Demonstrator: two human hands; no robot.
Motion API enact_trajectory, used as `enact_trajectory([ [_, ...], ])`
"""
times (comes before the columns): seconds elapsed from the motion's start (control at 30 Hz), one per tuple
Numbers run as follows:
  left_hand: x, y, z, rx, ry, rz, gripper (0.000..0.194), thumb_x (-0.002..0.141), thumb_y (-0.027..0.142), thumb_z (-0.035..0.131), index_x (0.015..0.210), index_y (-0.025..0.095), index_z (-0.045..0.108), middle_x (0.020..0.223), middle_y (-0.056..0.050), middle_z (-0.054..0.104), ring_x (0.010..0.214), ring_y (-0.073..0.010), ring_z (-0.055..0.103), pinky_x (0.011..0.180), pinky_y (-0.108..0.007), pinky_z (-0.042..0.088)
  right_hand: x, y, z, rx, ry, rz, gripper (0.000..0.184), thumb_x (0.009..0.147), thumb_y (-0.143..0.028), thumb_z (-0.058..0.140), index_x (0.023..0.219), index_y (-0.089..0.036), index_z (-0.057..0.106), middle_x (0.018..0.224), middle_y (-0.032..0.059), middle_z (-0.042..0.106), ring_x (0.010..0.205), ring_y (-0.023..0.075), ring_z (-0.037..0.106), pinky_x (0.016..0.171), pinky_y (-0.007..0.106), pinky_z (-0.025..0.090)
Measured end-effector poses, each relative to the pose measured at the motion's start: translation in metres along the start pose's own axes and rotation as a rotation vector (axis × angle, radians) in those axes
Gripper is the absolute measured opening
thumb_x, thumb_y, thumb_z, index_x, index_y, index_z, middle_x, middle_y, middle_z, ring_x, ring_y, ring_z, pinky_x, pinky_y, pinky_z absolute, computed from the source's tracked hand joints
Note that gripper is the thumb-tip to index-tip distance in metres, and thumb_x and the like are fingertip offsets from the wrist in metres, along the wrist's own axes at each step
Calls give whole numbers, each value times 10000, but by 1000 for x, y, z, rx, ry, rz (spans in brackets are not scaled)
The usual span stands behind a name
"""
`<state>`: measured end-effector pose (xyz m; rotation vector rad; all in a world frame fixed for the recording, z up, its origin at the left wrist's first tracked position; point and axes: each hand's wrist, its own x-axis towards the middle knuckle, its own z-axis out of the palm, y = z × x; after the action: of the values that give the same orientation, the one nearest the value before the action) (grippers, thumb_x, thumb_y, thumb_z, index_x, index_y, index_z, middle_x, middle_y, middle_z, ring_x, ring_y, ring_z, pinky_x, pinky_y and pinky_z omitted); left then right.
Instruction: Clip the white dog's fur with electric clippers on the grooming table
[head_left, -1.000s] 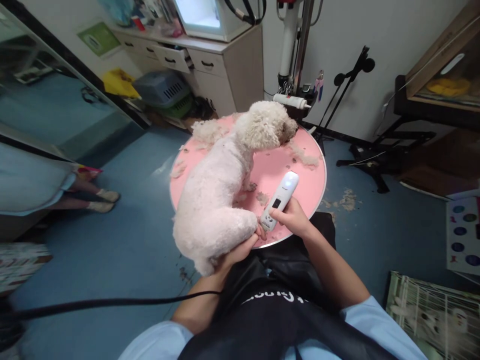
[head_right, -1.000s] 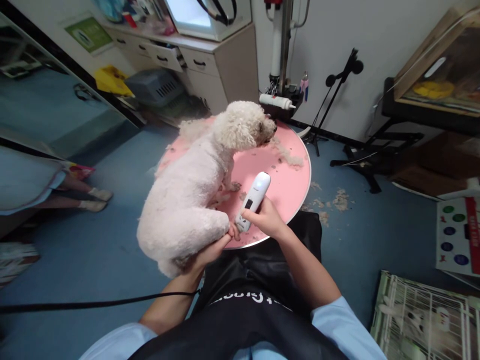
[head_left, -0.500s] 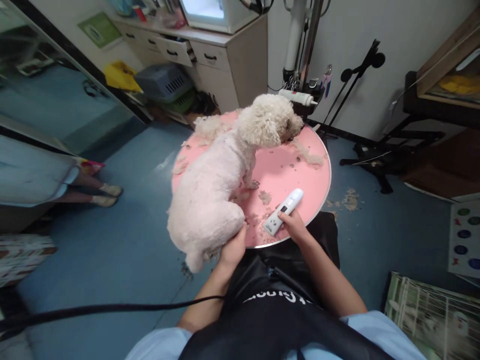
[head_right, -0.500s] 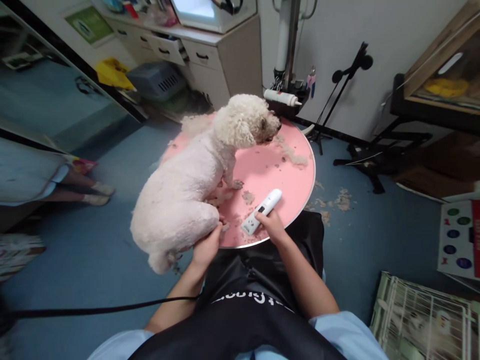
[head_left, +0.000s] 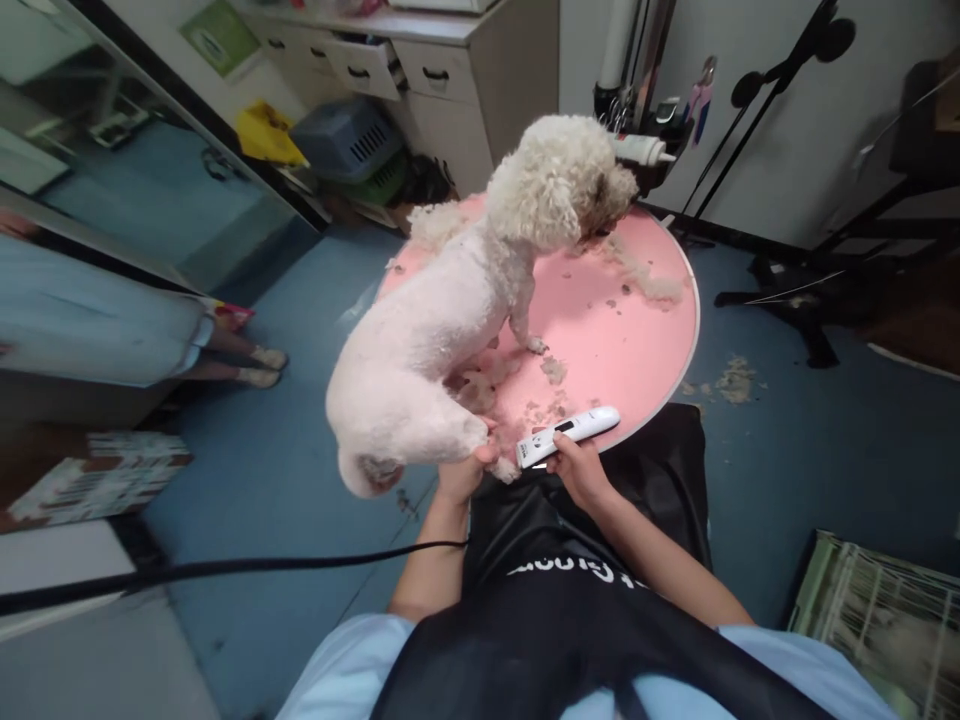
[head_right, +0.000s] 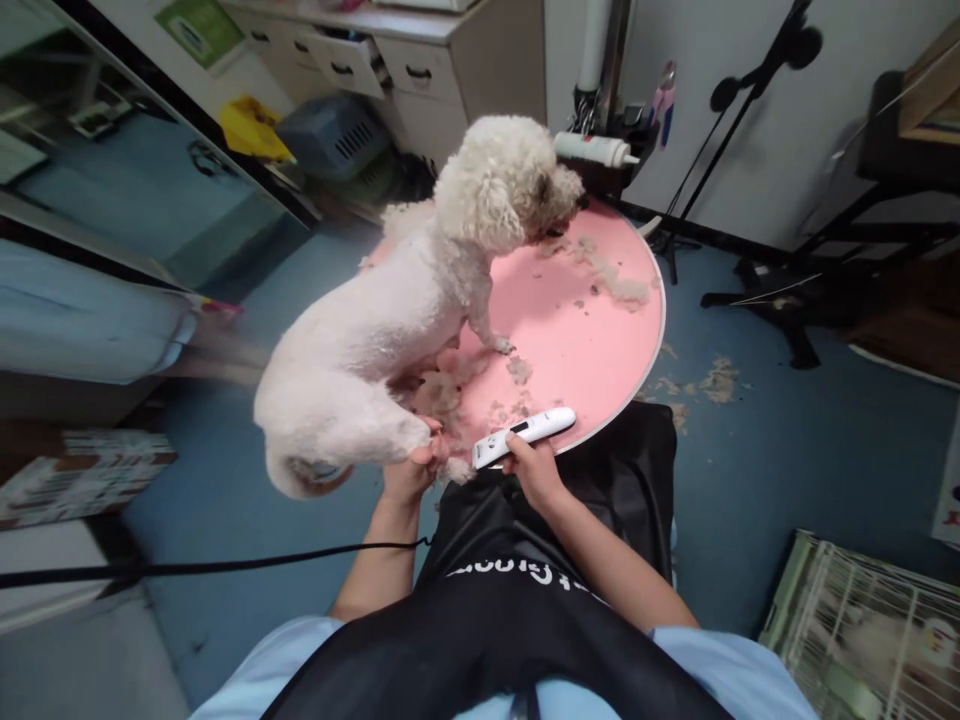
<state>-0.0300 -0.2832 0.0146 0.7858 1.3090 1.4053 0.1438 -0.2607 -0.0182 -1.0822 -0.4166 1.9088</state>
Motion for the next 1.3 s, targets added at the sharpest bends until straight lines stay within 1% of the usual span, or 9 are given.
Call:
enact_trajectory([
  [0.1, -1, 8, 3, -152, -48, 36, 614, 453, 677, 859, 778, 222, 608, 419, 117, 380, 315, -37, 233, 315, -210, 189, -15, 13, 7, 93, 58, 8, 336, 636, -339, 832, 821, -189, 595, 773, 48, 735, 518, 119, 549, 429, 232, 437],
  [0.2, -1, 12, 3, -216, -71, 73, 613, 444, 676, 877, 751, 215, 616, 400, 119, 372, 300, -26, 202, 306, -201, 156, -25, 18, 11, 174, 15, 50, 399, 617, -337, 852, 885, -215, 583, 824, 35, 744, 548, 124, 567, 484, 251, 481],
  [0.4, -4, 0, 5, -204, -104, 11, 620, 463, 737, 837, 712, 217, 607, 385, 116, 340, 287, -27, 155, 289, -210, 136, -31, 19, 14, 188, 9, 5, 405, 622, -326, 844, 911, -229, 578, 751, -9, 703, 504, 111, 536, 489, 257, 476],
  [0.5, -6, -3, 5, -228, -131, 47, 595, 506, 717, 836, 743, 220, 610, 399, 119, 324, 296, -26, 152, 292, -204, 151, -32, 21, 13, 210, 19, 10, 381, 633, -351, 829, 900, -227, 587, 785, 6, 714, 519, 120, 546, 493, 273, 489],
  [0.63, -4, 6, 2, -279, -198, 170, 485, 617, 651, 826, 766, 225, 650, 414, 109, 325, 295, -27, 168, 288, -198, 147, -31, 21, 11, 247, 131, 8, 366, 630, -370, 833, 843, -216, 578, 771, 17, 716, 512, 113, 521, 432, 242, 435],
  [0.83, -1, 22, 4, -312, -275, 244, 411, 670, 614, 811, 697, 237, 649, 398, 102, 275, 273, -26, 157, 277, -199, 131, -28, 21, 16, 309, 99, 237, 401, 605, -399, 875, 805, -201, 590, 713, -2, 683, 473, 90, 495, 441, 239, 465],
  [1.03, 0, 31, 5, -230, -281, 223, 606, 588, 737, 782, 557, 218, 471, 293, 128, 174, 217, -24, 126, 249, -184, 137, -24, 16, 19, 347, 70, 335, 463, 573, -421, 924, 807, -206, 586, 612, -69, 603, 457, 67, 508, 440, 189, 468],
  [1.2, 0, 35, 5, -286, -403, 281, 588, 712, 678, 739, 570, 198, 430, 293, 140, 167, 198, -5, 111, 264, -143, 146, -24, 18, 17, 352, 111, 420, 400, 712, -440, 855, 686, -204, 533, 497, -80, 523, 375, 56, 443, 352, 164, 384],
  [1.3, 5, 38, 6, -372, -561, 338, 472, 784, 614, 717, 674, 190, 539, 314, 153, 208, 195, -5, 133, 266, -124, 188, -28, 15, 20, 404, 102, 511, 385, 757, -431, 831, 669, -186, 547, 503, -63, 558, 367, 43, 449, 346, 149, 375],
])
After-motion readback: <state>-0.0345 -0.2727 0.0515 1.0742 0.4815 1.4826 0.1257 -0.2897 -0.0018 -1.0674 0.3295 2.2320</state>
